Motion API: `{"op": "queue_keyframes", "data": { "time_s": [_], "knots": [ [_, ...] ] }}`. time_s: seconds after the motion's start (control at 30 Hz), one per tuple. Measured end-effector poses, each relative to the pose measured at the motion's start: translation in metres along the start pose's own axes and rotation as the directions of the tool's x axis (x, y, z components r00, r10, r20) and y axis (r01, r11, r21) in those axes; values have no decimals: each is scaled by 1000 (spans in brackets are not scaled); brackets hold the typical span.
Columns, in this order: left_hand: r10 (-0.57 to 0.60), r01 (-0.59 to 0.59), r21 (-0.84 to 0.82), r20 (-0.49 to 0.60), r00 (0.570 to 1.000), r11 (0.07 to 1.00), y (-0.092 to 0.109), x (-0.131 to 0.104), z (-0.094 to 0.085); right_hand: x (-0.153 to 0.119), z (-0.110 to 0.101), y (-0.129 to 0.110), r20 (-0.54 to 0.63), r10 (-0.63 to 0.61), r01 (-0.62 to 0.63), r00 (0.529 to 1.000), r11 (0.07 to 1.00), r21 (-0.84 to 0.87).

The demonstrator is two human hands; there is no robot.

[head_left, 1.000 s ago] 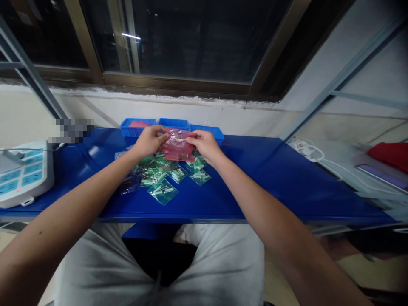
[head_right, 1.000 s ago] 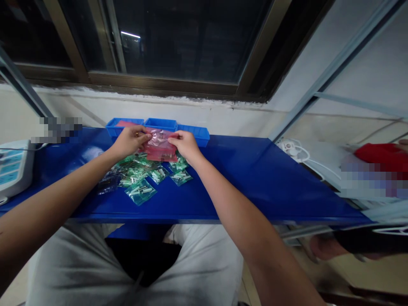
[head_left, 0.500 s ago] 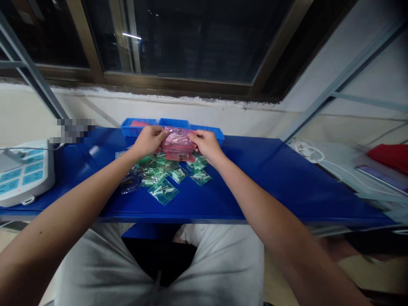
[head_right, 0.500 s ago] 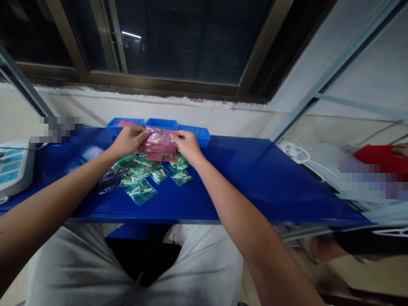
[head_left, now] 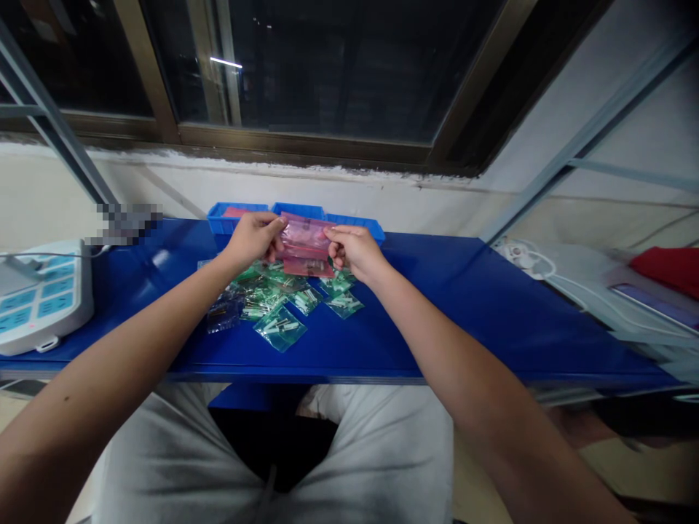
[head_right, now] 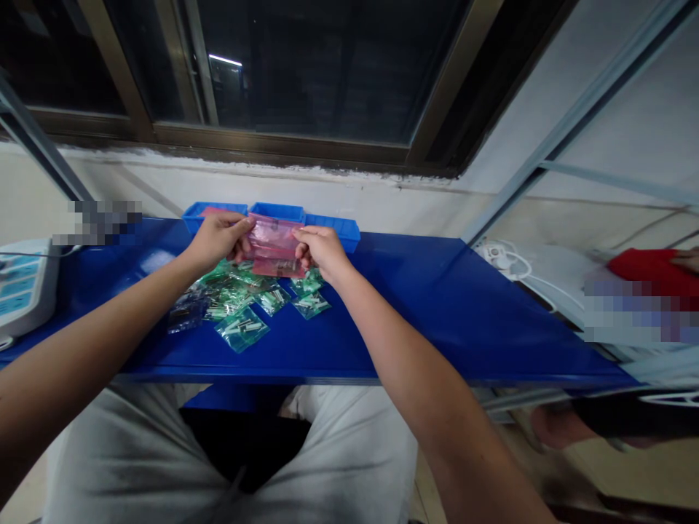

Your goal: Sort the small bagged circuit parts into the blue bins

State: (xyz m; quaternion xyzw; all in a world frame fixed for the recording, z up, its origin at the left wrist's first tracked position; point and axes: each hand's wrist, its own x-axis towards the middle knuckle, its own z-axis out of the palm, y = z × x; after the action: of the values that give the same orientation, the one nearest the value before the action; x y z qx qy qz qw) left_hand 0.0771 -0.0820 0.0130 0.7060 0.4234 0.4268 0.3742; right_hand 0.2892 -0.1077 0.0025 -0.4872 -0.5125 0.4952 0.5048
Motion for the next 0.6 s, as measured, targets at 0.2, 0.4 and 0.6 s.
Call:
{"op": "queue_keyframes", "data": {
  "time_s": [0.2,0.4,0.6],
  "knots": [
    [-56,51,-152,-33,998,987,1,0,7,3,2,3,-4,36,-36,999,996,80],
    [-44,41,-263,-4,999,964,7,-1,6,2,-1,-4,34,6,-10,999,991,137],
    [-7,-14,-318,-64,998,948,5,2,6,3,2,-4,-10,-111,110,994,971,210]
  ]
}}
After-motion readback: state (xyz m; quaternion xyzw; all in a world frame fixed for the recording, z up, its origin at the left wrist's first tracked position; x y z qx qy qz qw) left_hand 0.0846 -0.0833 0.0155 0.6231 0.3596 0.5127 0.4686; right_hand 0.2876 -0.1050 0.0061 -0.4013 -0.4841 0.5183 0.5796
